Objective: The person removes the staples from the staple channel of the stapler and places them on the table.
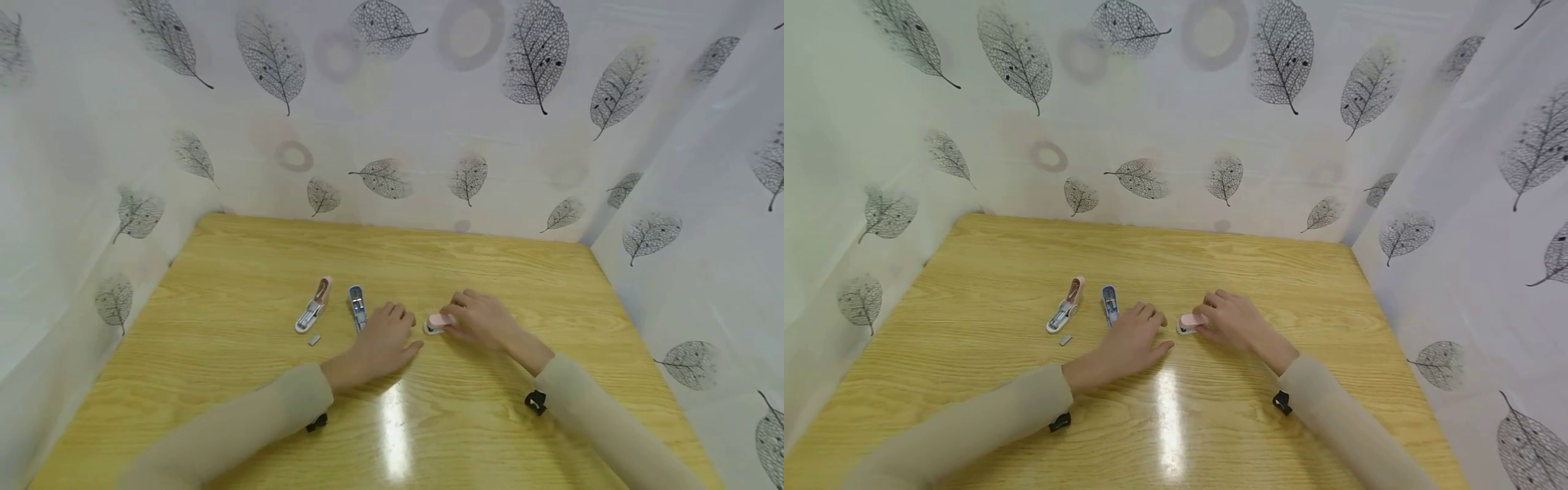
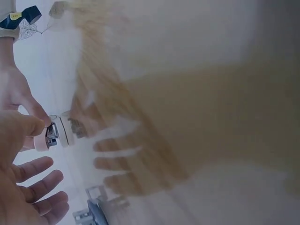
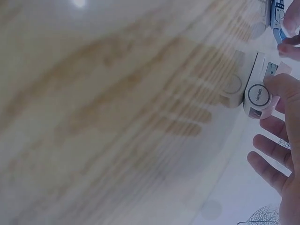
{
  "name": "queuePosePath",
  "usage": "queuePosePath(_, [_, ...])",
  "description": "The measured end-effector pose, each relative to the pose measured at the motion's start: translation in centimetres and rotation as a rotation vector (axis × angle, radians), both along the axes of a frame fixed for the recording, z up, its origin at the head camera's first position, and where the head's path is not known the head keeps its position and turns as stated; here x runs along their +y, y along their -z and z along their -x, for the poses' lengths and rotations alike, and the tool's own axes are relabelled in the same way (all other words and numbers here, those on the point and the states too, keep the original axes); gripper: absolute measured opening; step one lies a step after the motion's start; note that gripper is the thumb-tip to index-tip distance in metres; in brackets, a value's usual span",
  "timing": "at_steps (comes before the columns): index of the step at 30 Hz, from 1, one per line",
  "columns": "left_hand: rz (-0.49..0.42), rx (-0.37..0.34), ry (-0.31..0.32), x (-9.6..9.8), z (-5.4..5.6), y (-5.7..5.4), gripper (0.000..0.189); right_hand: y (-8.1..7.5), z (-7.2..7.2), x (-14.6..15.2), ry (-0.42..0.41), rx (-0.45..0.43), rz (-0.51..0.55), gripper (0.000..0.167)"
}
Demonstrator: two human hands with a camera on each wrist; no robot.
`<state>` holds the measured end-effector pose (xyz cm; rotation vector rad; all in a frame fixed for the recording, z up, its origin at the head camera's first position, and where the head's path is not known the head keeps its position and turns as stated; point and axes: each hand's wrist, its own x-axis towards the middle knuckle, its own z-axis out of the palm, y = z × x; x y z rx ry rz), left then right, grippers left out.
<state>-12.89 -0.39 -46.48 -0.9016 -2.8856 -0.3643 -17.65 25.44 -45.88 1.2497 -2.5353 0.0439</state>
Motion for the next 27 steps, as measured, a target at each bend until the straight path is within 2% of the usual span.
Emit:
queuePosePath(4, [0.031, -0.004, 0.005, 1.0, 0.2, -0.1, 0.044, 0.1, -0.4, 0.2, -0.027, 0.0, 0.028, 0.03])
queuePosePath(16, [0.085, -0.062, -0.009, 2.7, 1.1, -0.1, 0.039, 0.2, -1.2, 0.1, -0.002, -0.044, 0.037, 0.026])
queuePosePath(21, [0.087, -0.063, -0.006, 2.9, 1.2, 0.1, 0.034, 0.3, -1.1, 0.0, 0.022, -0.138, 0.081, 0.026])
queuePosePath(27, [0.088, -0.062, -0.007, 2.9, 1.2, 0.4, 0.035, 0.7, -0.8, 0.2, 0.054, -0.353, 0.215, 0.025])
